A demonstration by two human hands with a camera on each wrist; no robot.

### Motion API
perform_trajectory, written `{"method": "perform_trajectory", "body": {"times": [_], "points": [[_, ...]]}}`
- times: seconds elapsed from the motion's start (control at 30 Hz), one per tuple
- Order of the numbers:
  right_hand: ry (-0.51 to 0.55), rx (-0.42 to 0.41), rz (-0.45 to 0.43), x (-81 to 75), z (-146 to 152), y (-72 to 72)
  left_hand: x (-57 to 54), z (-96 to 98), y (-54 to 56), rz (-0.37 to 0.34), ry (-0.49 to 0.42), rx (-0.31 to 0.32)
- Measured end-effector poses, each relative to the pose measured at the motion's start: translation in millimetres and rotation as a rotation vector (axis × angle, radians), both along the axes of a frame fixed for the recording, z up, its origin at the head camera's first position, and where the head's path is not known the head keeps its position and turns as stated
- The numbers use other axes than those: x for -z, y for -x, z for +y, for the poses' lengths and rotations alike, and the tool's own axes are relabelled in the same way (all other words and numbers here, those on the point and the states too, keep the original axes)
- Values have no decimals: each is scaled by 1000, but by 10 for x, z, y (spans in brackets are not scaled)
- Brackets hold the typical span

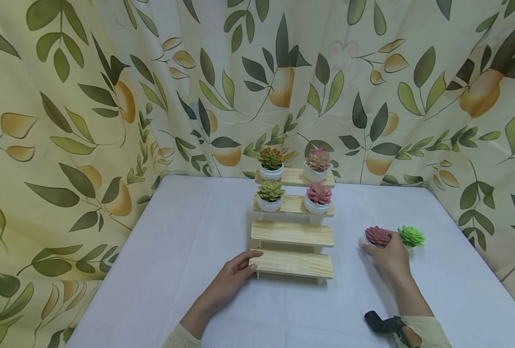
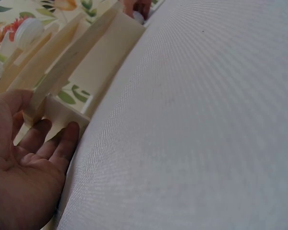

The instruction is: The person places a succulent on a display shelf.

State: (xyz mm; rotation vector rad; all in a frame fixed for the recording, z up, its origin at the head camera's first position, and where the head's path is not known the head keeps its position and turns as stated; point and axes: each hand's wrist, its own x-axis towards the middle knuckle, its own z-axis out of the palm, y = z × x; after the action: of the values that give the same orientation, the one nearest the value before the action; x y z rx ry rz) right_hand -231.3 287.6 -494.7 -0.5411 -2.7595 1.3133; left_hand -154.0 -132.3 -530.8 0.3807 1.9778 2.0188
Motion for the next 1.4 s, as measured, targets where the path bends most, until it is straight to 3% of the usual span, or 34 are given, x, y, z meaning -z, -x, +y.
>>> {"method": "perform_trajectory", "body": {"times": [0.77,1.4], "points": [[-11,5,17,40,-17,-29,19,-5,-10,-13,-5,2],[1,2,51,-43,-58,-142,10,9,-16,-8,-8,0]]}}
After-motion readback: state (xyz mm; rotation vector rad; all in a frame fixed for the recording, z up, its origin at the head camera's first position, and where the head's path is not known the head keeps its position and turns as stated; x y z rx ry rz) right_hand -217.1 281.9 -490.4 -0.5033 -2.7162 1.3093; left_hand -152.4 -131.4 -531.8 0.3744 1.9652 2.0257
